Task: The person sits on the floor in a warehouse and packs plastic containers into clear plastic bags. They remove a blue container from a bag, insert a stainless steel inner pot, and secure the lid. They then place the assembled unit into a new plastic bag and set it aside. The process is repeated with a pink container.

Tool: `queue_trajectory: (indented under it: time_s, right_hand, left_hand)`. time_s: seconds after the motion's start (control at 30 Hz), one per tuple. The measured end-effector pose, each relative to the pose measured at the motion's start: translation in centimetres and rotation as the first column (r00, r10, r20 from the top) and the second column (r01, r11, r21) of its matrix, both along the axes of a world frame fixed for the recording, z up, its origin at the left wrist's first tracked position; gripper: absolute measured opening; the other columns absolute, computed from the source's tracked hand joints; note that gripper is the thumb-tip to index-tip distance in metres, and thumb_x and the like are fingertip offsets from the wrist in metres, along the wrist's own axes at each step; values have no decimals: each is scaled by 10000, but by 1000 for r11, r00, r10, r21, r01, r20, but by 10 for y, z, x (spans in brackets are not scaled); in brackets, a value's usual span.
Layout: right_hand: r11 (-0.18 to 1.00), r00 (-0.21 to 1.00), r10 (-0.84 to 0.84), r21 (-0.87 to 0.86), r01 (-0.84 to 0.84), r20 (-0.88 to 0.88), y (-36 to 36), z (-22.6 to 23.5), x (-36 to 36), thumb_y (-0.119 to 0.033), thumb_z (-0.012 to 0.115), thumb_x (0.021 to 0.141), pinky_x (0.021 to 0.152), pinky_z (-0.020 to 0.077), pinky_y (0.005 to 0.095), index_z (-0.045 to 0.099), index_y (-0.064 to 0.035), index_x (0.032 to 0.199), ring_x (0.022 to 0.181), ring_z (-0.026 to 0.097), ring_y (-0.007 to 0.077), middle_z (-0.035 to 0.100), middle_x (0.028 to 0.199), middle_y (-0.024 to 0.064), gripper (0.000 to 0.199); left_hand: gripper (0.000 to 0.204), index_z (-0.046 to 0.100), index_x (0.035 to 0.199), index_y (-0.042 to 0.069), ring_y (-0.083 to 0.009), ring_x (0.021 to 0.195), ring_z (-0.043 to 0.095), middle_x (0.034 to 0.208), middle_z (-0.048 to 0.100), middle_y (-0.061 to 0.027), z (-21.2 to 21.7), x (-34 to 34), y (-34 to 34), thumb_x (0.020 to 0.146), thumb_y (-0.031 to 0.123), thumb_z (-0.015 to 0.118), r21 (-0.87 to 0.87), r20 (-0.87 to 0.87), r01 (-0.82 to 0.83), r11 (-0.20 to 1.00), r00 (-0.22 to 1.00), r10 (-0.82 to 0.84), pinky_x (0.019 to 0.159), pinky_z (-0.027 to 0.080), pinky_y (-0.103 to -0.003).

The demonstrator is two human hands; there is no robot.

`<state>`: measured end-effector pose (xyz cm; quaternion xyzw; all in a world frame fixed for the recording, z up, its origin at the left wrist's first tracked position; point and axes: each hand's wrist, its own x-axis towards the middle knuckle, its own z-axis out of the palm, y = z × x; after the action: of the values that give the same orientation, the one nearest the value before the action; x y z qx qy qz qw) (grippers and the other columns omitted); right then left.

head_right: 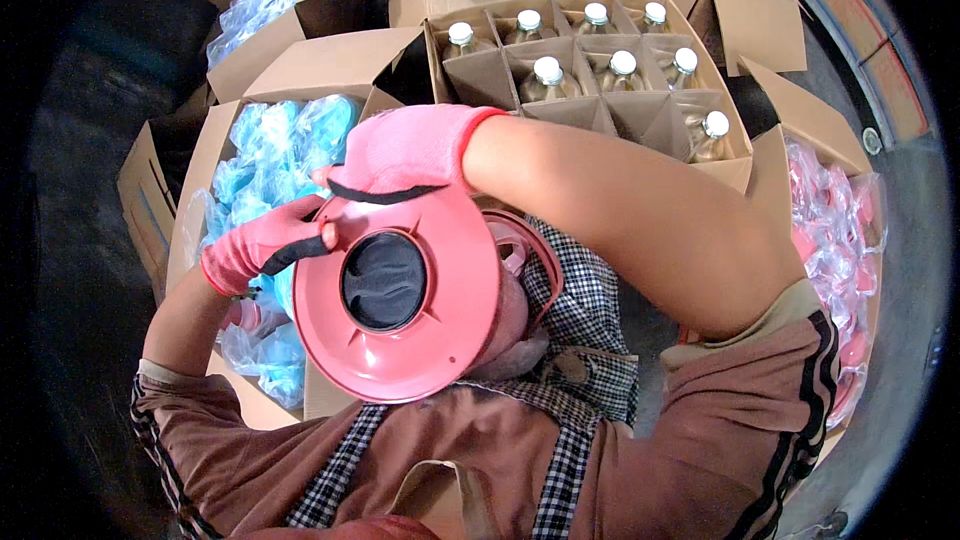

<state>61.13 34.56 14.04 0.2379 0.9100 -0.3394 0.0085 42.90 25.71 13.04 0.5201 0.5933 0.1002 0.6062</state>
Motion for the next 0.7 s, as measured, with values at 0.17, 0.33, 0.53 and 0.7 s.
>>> queue_trajectory:
  time_s: [0.17,0.33,0.53,0.7]
  right_hand:
    - [995,995,0,-97,10,104,10,-7,-11,-538,326,851,810,415,399,623,34,887,869,562,363,594,895,241,645]
    - [996,992,-67,-58,73,109,4,-4,-16,-553,349,840,729,434,390,601,68,814,762,559,336,582,795,231,670]
    - [980,992,-120,-157,126,47,1,-3,5,-560,444,816,536,397,318,521,61,631,522,444,165,474,554,106,652]
    - [902,976,-206,-399,163,-68,8,-9,3,-449,489,842,544,407,274,551,-11,643,569,468,115,505,596,28,485]
  left_hand:
    - [581,489,1109,-13,-113,865,522,960,549,-54,-31,-10,1,761,427,639,-27,147,-163,986,975,165,772,442,-250]
    - [602,502,1083,-33,-107,875,507,963,546,-59,-30,-31,-1,797,494,560,15,-16,-54,998,998,55,769,434,-258]
    - [444,570,966,9,-91,848,494,915,543,-28,-35,-19,-26,845,433,523,164,96,-108,980,991,93,767,413,-254]
    - [510,501,1151,10,-114,907,543,1064,554,-72,-52,-14,-21,883,439,438,55,471,-251,966,860,197,786,457,-268]
